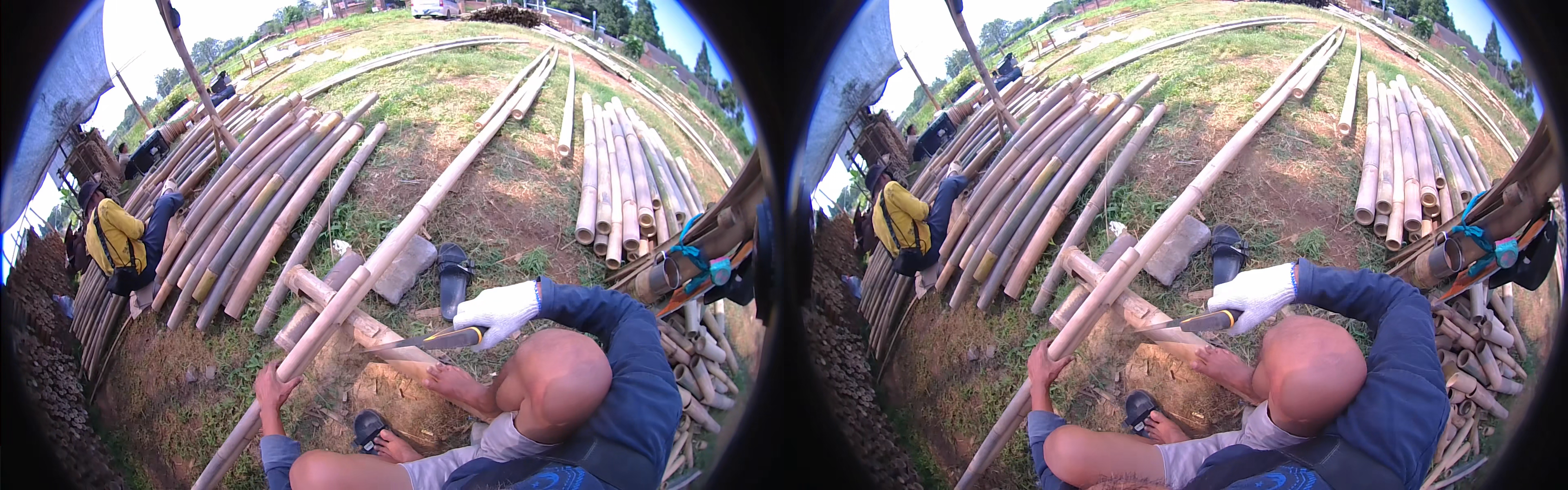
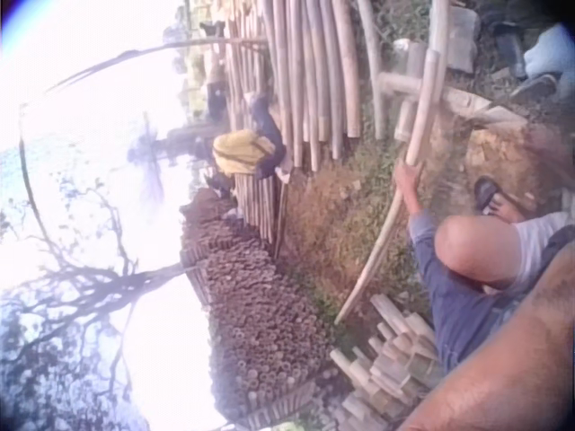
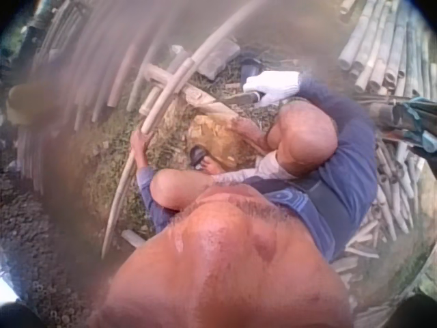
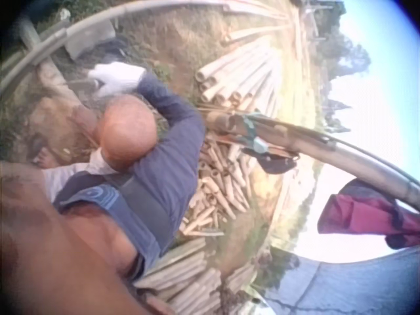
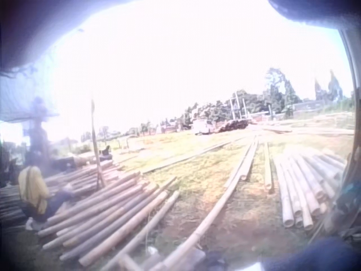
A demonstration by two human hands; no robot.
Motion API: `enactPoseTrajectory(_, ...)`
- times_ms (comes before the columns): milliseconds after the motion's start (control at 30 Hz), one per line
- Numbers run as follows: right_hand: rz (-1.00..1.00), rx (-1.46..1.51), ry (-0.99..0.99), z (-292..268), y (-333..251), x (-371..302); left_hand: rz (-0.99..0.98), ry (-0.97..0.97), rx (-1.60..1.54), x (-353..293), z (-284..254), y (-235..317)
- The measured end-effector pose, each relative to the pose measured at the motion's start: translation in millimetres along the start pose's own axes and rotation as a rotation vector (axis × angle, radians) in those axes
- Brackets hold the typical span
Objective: The person sits on the ground and uses a hand saw to cut long bamboo poles into shorter sections. They repeatedly position a pole on a makeshift wooden stand, saw through it, and then move the cut pieces aside.
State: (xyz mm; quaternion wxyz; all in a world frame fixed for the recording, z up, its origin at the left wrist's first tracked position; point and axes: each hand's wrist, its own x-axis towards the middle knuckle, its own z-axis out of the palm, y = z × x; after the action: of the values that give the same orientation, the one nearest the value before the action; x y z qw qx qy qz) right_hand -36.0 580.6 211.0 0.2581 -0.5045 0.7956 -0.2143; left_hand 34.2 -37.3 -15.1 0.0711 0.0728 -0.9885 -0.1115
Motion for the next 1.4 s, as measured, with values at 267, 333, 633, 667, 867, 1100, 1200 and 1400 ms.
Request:
enactPoseTrajectory(267,0.323,0.023,0.243,-55.4,-75.0,-99.2,-0.089,-0.226,0.128,49.0,-6.1,78.7)
enactPoseTrajectory(333,0.338,-0.021,0.353,-69.8,-97.6,-115.9,-0.095,-0.234,0.108,47.5,-6.8,81.0)
enactPoseTrajectory(633,0.443,0.309,0.772,-62.9,-178.5,-139.0,-0.112,-0.195,0.109,9.0,-30.1,44.3)
enactPoseTrajectory(667,0.347,0.294,0.785,-52.3,-174.2,-141.0,-0.128,-0.198,0.115,1.0,-32.8,32.2)
enactPoseTrajectory(867,0.214,0.599,0.956,42.0,-161.0,-105.1,-0.195,-0.205,0.117,-28.8,-37.0,-24.3)
enactPoseTrajectory(1100,0.160,0.943,0.969,124.1,-128.9,5.7,-0.201,-0.180,0.093,-35.4,-33.5,-46.1)
enactPoseTrajectory(1200,0.256,0.966,0.922,129.0,-122.8,27.7,-0.208,-0.199,0.117,-36.0,-34.1,-50.0)
enactPoseTrajectory(1400,0.220,0.878,0.953,158.7,-63.2,100.2,-0.242,-0.269,0.098,-30.7,-40.1,-31.1)
